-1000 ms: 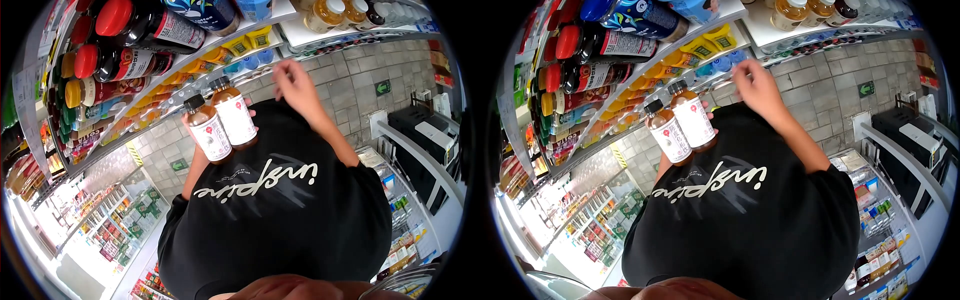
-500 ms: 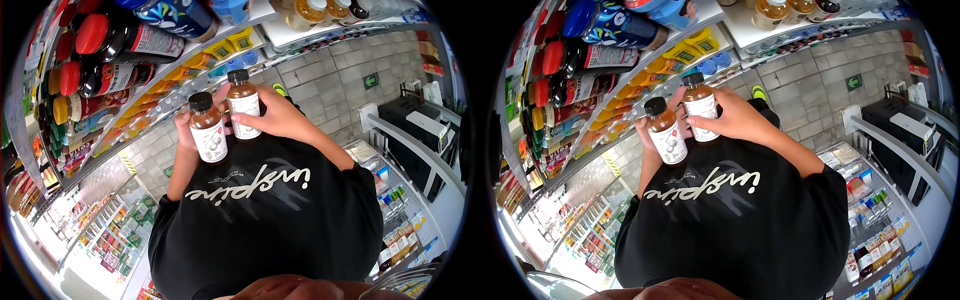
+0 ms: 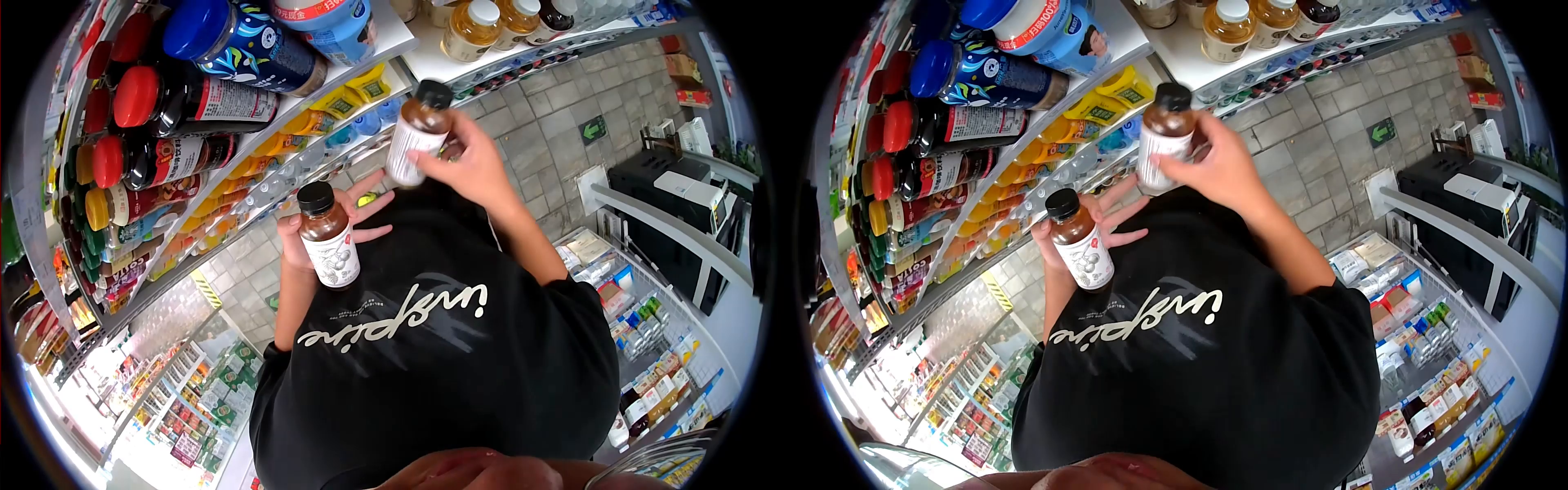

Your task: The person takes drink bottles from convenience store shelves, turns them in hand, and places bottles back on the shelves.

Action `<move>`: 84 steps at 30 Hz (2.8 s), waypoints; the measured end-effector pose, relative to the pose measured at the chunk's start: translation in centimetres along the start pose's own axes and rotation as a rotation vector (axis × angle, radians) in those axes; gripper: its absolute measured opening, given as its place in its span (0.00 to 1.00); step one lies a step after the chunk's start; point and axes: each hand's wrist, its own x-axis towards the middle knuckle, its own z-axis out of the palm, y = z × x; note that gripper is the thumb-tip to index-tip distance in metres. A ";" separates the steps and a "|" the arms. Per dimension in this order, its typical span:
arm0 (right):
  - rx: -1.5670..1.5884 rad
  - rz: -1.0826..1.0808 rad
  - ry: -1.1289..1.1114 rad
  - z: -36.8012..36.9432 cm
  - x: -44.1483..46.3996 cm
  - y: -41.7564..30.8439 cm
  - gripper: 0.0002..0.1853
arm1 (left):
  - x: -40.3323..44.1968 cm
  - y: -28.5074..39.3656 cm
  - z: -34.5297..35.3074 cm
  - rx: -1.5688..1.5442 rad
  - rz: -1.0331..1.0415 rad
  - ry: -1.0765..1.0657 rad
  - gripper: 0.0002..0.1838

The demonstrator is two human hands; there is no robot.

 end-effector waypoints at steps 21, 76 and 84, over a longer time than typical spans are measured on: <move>-0.684 -0.492 0.521 -0.3 10.5 4.4 0.40 | -1.3 -0.9 1.5 -0.007 0.017 0.127 0.38; -0.162 0.056 -0.205 0.9 -3.1 -0.6 0.16 | 6.9 -0.7 1.0 0.255 -0.046 0.387 0.23; -0.182 -0.046 -0.209 1.8 -3.2 -0.5 0.39 | 9.9 -1.3 4.6 0.744 0.204 0.426 0.25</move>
